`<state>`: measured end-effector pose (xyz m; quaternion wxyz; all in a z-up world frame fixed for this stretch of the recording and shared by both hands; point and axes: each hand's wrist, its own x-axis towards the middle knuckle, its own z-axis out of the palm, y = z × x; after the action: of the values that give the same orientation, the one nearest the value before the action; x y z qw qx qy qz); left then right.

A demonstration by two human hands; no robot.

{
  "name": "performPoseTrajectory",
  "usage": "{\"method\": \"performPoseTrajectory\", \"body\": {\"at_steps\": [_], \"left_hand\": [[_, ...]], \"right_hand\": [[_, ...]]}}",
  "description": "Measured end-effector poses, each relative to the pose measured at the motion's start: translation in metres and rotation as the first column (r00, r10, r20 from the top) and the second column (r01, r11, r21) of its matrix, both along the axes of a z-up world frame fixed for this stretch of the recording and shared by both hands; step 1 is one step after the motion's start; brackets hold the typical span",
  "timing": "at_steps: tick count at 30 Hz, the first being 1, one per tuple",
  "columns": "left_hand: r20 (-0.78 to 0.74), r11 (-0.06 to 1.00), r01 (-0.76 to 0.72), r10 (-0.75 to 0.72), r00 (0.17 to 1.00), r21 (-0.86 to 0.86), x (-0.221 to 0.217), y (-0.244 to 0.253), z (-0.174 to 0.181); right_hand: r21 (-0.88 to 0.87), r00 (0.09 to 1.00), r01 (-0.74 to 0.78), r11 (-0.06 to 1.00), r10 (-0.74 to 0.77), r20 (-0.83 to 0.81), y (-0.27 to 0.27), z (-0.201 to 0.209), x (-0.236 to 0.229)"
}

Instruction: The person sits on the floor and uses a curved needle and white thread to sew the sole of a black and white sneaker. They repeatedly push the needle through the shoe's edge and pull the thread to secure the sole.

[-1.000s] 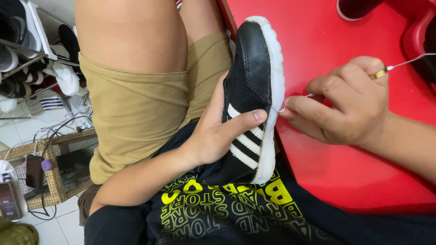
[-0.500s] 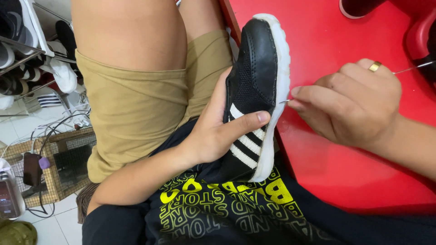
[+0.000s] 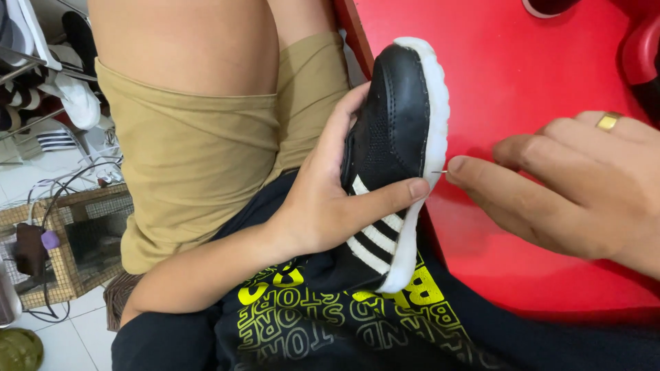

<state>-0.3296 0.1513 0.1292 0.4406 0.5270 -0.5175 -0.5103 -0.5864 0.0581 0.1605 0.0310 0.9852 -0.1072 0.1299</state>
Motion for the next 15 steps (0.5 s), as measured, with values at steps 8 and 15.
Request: {"method": "performPoseTrajectory", "body": {"at_steps": [8,15], "left_hand": [[0.045,0.983,0.052,-0.061,0.997,0.175,-0.003,0.006,0.003],[0.014,0.976,0.097,-0.101,0.995,0.193,-0.001,0.005,0.010]], "right_hand": [[0.005,0.983,-0.176,0.984,0.176,0.057,0.000,0.018,0.019],[0.086,0.986,-0.157,0.984,0.151,0.077,0.004,0.026,0.026]]}}
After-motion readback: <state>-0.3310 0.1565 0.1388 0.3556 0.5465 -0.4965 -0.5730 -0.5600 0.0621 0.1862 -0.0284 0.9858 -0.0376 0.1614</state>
